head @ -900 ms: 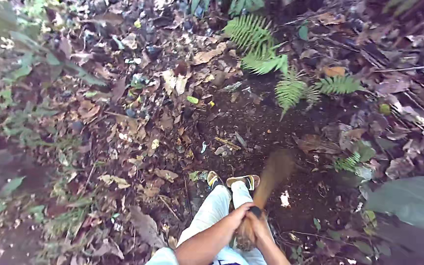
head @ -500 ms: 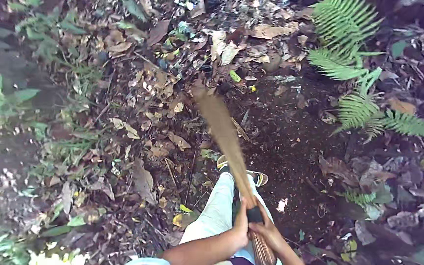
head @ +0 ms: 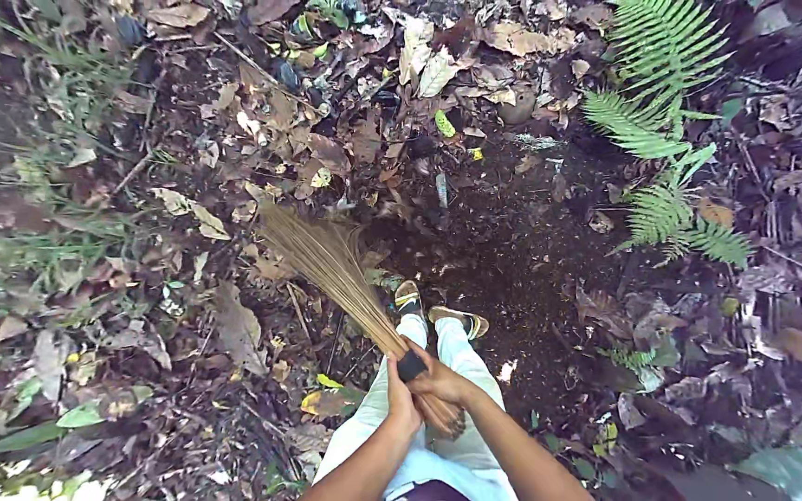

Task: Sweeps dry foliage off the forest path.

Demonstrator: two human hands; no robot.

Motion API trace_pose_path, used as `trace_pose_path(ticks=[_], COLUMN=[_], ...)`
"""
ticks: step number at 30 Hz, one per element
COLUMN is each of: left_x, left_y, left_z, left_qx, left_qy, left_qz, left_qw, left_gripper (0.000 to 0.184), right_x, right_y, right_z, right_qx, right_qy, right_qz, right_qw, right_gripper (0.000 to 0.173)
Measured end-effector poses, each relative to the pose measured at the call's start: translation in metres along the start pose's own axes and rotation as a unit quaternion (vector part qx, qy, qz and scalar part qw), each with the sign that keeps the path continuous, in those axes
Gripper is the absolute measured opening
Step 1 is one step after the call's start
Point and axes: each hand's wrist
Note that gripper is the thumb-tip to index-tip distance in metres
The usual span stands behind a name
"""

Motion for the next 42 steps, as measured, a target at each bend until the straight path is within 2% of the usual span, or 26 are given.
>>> trace_pose_path(ticks=[1, 3, 6, 8, 9, 10, 12, 14, 16, 17, 19, 21, 23, 25, 27, 29, 31, 32, 33, 35, 37, 39, 40, 42], left_x=[-0.004, -0.009, -0.004, 0.004, 0.009, 0.01, -0.005, -0.026, -0.037, -0.036, -0.027, -0.017, -0.018, -0.01, 0.004, 0.012, 0.015, 0.02, 0.023, 0.027, 0.026, 0.022, 0.02, 0.012], left_y=[-0.003, -0.009, -0.031, -0.046, -0.05, -0.051, -0.051, -0.063, -0.079, -0.083, -0.077, -0.075, -0.093, -0.099, -0.108, -0.114, -0.118, -0.121, -0.12, -0.114, -0.12, -0.13, -0.139, -0.162], left_z=[-0.005, -0.018, -0.041, -0.045, -0.038, -0.024, 0.018, 0.062, 0.086, 0.087, 0.067, 0.038, 0.012, -0.004, -0.018, -0.018, -0.008, -0.001, 0.004, 0.012, 0.018, 0.026, 0.028, 0.031], left_qx=[0.03, 0.12, 0.222, 0.264, 0.273, 0.266, 0.206, 0.094, -0.002, -0.039, -0.045, 0.026, 0.152, 0.243, 0.27, 0.298, 0.319, 0.323, 0.33, 0.354, 0.373, 0.396, 0.41, 0.44], left_qy=[0.027, 0.114, 0.259, 0.278, 0.259, 0.223, 0.121, 0.043, -0.014, -0.046, -0.074, -0.052, 0.0, 0.083, 0.111, 0.083, 0.047, 0.027, 0.007, -0.016, -0.021, -0.022, -0.024, -0.031], left_qz=[-0.028, -0.096, -0.204, -0.24, -0.239, -0.231, -0.186, -0.07, 0.035, 0.049, 0.019, -0.03, -0.043, -0.147, -0.192, -0.188, -0.164, -0.148, -0.126, -0.085, -0.055, -0.034, -0.028, -0.03], left_qw=[0.999, 0.982, 0.918, 0.892, 0.895, 0.909, 0.953, 0.992, 0.999, 0.997, 0.996, 0.998, 0.987, 0.955, 0.937, 0.932, 0.932, 0.934, 0.936, 0.931, 0.926, 0.917, 0.911, 0.897], left_gripper=[0.072, 0.072, 0.064, 0.056, 0.051, 0.048, 0.046, 0.049, 0.054, 0.058, 0.066, 0.069, 0.066, 0.064, 0.06, 0.056, 0.054, 0.054, 0.054, 0.054, 0.054, 0.054, 0.053, 0.051], right_x=[-0.016, -0.053, -0.092, -0.087, -0.077, -0.062, -0.026, 0.018, 0.043, 0.045, 0.027, -0.006, -0.052, -0.107, -0.167, -0.21, -0.222, -0.222, -0.223, -0.228, -0.24, -0.259, -0.273, -0.302], right_y=[0.001, -0.01, -0.035, -0.032, -0.024, -0.013, 0.004, 0.012, 0.015, 0.019, 0.027, 0.042, 0.058, 0.095, 0.154, 0.213, 0.23, 0.222, 0.202, 0.159, 0.147, 0.165, 0.183, 0.226], right_z=[0.005, 0.024, 0.047, 0.053, 0.053, 0.05, 0.028, 0.004, -0.023, -0.039, -0.058, -0.057, -0.04, -0.009, 0.012, 0.027, 0.025, 0.004, -0.016, -0.042, -0.048, -0.041, -0.031, -0.003], right_qx=[0.017, 0.104, 0.248, 0.296, 0.298, 0.277, 0.182, 0.075, -0.012, -0.05, -0.094, -0.079, 0.023, 0.146, 0.214, 0.257, 0.301, 0.32, 0.336, 0.369, 0.409, 0.444, 0.455, 0.482], right_qy=[0.016, 0.036, 0.021, 0.005, -0.001, -0.013, -0.042, -0.018, 0.008, 0.015, 0.027, 0.055, 0.058, 0.056, 0.042, 0.036, 0.075, 0.092, 0.095, 0.093, 0.109, 0.118, 0.112, 0.112], right_qz=[0.026, 0.138, 0.345, 0.428, 0.432, 0.408, 0.293, 0.151, 0.044, 0.008, -0.021, -0.004, 0.058, 0.14, 0.27, 0.402, 0.498, 0.518, 0.513, 0.462, 0.378, 0.292, 0.275, 0.318], right_qw=[0.999, 0.984, 0.905, 0.854, 0.851, 0.87, 0.938, 0.985, 0.999, 0.999, 0.995, 0.995, 0.996, 0.978, 0.938, 0.878, 0.81, 0.788, 0.784, 0.801, 0.823, 0.839, 0.84, 0.809], right_gripper=[0.104, 0.107, 0.107, 0.104, 0.099, 0.09, 0.078, 0.096, 0.104, 0.103, 0.101, 0.101, 0.1, 0.095, 0.087, 0.073, 0.051, 0.044, 0.049, 0.06, 0.057, 0.037, 0.028, 0.027])
Point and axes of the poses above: each hand's wrist, its own x-axis towards the middle knuckle, its own y-axis out of the back of the hand, z = x × y, and after that the axes turned 8 degrees about -z, right-handed
